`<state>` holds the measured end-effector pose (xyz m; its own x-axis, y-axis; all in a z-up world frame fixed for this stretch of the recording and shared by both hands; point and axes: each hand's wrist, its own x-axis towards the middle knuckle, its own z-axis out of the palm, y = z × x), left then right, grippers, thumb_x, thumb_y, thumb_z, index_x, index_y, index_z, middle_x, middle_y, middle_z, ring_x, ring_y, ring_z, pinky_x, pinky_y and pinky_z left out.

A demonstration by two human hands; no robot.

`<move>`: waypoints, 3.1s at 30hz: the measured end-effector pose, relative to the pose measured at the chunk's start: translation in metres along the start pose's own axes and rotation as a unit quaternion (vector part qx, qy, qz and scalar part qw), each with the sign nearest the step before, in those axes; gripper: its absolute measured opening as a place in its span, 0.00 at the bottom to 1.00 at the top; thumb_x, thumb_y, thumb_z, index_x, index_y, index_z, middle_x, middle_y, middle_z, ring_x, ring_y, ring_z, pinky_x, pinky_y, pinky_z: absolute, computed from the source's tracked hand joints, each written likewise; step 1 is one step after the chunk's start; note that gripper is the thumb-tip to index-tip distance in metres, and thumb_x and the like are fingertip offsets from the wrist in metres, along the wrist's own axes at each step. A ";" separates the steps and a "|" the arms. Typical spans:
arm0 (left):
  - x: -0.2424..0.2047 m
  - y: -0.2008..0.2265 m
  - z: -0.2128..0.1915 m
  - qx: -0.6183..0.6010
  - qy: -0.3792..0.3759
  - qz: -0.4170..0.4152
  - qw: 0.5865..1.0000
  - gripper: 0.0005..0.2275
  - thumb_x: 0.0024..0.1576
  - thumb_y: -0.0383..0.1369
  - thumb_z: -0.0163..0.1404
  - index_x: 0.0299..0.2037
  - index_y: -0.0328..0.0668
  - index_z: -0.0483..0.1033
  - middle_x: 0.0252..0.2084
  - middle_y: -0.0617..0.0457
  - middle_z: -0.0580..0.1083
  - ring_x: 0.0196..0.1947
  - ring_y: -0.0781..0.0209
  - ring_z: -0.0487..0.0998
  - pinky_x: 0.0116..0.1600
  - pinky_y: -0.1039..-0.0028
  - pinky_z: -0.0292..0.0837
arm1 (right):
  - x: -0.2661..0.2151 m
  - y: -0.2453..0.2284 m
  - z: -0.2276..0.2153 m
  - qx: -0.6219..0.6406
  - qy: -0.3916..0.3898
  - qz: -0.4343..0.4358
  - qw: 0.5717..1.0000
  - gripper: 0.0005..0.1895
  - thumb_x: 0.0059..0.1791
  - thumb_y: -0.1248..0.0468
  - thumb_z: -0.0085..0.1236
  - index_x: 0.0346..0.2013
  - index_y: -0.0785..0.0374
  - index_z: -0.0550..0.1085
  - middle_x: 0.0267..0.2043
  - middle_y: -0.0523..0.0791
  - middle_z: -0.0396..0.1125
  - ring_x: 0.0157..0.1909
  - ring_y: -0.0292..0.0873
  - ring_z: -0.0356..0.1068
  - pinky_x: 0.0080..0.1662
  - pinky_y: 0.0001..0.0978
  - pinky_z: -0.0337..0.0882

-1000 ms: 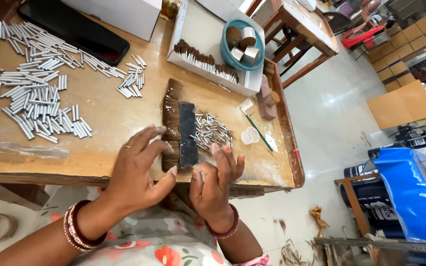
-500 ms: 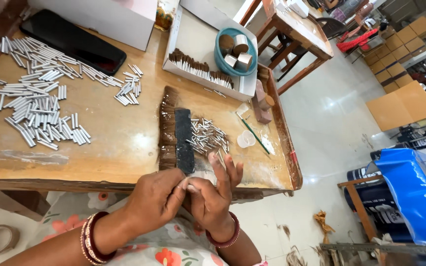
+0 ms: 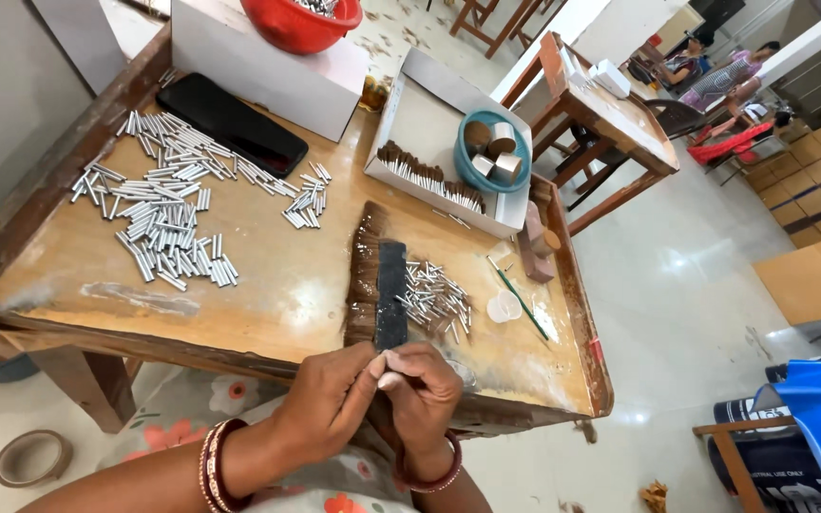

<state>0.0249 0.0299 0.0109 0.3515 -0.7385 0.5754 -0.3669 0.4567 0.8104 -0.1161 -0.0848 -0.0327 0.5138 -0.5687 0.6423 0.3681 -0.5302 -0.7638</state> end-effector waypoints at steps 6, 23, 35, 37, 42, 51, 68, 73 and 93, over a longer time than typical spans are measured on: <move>-0.003 -0.015 0.003 -0.067 0.002 -0.046 0.997 0.13 0.67 0.33 0.42 0.31 0.33 0.68 0.22 0.42 0.67 0.21 0.45 0.68 0.29 0.64 0.65 | 0.010 -0.005 0.028 -0.245 0.066 -0.147 0.956 0.08 0.56 0.63 0.56 0.38 0.66 0.72 0.37 0.48 0.69 0.37 0.40 0.70 0.40 0.29 0.71; 0.132 -0.119 -0.171 0.672 -0.022 -0.178 0.718 0.09 0.53 0.31 0.53 0.41 0.46 0.84 0.50 0.47 0.75 0.54 0.48 0.75 0.51 0.55 0.70 | 0.016 -0.020 -0.005 -0.280 0.140 -0.123 0.942 0.13 0.58 0.58 0.50 0.35 0.65 0.68 0.36 0.45 0.62 0.36 0.39 0.62 0.40 0.28 0.65; 0.135 -0.105 -0.161 0.635 -0.039 -0.215 0.741 0.10 0.52 0.29 0.54 0.43 0.43 0.83 0.53 0.46 0.74 0.56 0.47 0.74 0.53 0.51 0.70 | 0.017 -0.026 -0.006 -0.282 0.125 -0.098 0.946 0.13 0.56 0.59 0.52 0.35 0.66 0.69 0.34 0.45 0.63 0.34 0.39 0.62 0.39 0.28 0.65; 0.138 -0.105 -0.163 0.636 -0.048 -0.220 0.738 0.10 0.53 0.30 0.54 0.44 0.44 0.83 0.54 0.45 0.73 0.57 0.45 0.73 0.54 0.50 0.69 | 0.016 -0.029 -0.006 -0.278 0.124 -0.100 0.947 0.12 0.56 0.59 0.53 0.35 0.66 0.69 0.35 0.45 0.63 0.35 0.39 0.63 0.39 0.28 0.66; 0.148 -0.132 -0.180 0.600 -0.042 -0.260 0.756 0.13 0.49 0.30 0.56 0.45 0.41 0.83 0.56 0.41 0.70 0.60 0.42 0.68 0.59 0.44 0.61 | 0.014 -0.029 -0.011 -0.309 0.121 -0.103 0.938 0.12 0.57 0.60 0.52 0.35 0.66 0.69 0.35 0.46 0.64 0.36 0.39 0.64 0.41 0.28 0.67; 0.135 -0.094 -0.156 0.486 0.034 -0.132 0.863 0.07 0.59 0.29 0.52 0.42 0.32 0.77 0.40 0.38 0.77 0.42 0.36 0.79 0.44 0.51 0.73 | 0.020 -0.025 -0.016 -0.288 0.124 -0.091 0.945 0.13 0.57 0.59 0.51 0.37 0.66 0.69 0.37 0.45 0.63 0.36 0.37 0.62 0.40 0.26 0.66; 0.027 -0.016 0.028 -0.485 -0.007 -0.324 0.812 0.08 0.60 0.34 0.53 0.43 0.37 0.73 0.36 0.51 0.80 0.40 0.67 0.79 0.51 0.75 0.74 | 0.016 -0.012 0.024 0.049 0.199 -0.028 0.978 0.16 0.57 0.55 0.58 0.38 0.65 0.67 0.39 0.44 0.62 0.35 0.33 0.60 0.37 0.24 0.61; 0.028 -0.016 0.034 -0.503 0.009 -0.348 0.791 0.07 0.60 0.33 0.52 0.43 0.39 0.73 0.36 0.52 0.79 0.41 0.67 0.79 0.53 0.74 0.74 | 0.022 -0.011 0.023 0.021 0.218 -0.057 0.974 0.17 0.57 0.54 0.58 0.39 0.65 0.67 0.39 0.44 0.62 0.37 0.34 0.62 0.38 0.25 0.63; 0.005 -0.023 0.035 -0.409 0.044 -0.217 0.885 0.09 0.59 0.23 0.49 0.48 0.27 0.73 0.53 0.37 0.79 0.58 0.59 0.78 0.62 0.72 0.69 | 0.030 -0.087 -0.011 -0.292 0.061 -0.154 0.942 0.13 0.45 0.70 0.72 0.40 0.66 0.76 0.39 0.49 0.74 0.40 0.46 0.77 0.42 0.33 0.77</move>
<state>0.0049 -0.0016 -0.0091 0.3844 -0.9080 0.1668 0.5538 0.3714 0.7453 -0.1410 -0.0626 0.0541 0.3467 -0.3811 0.8571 -0.0219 -0.9168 -0.3988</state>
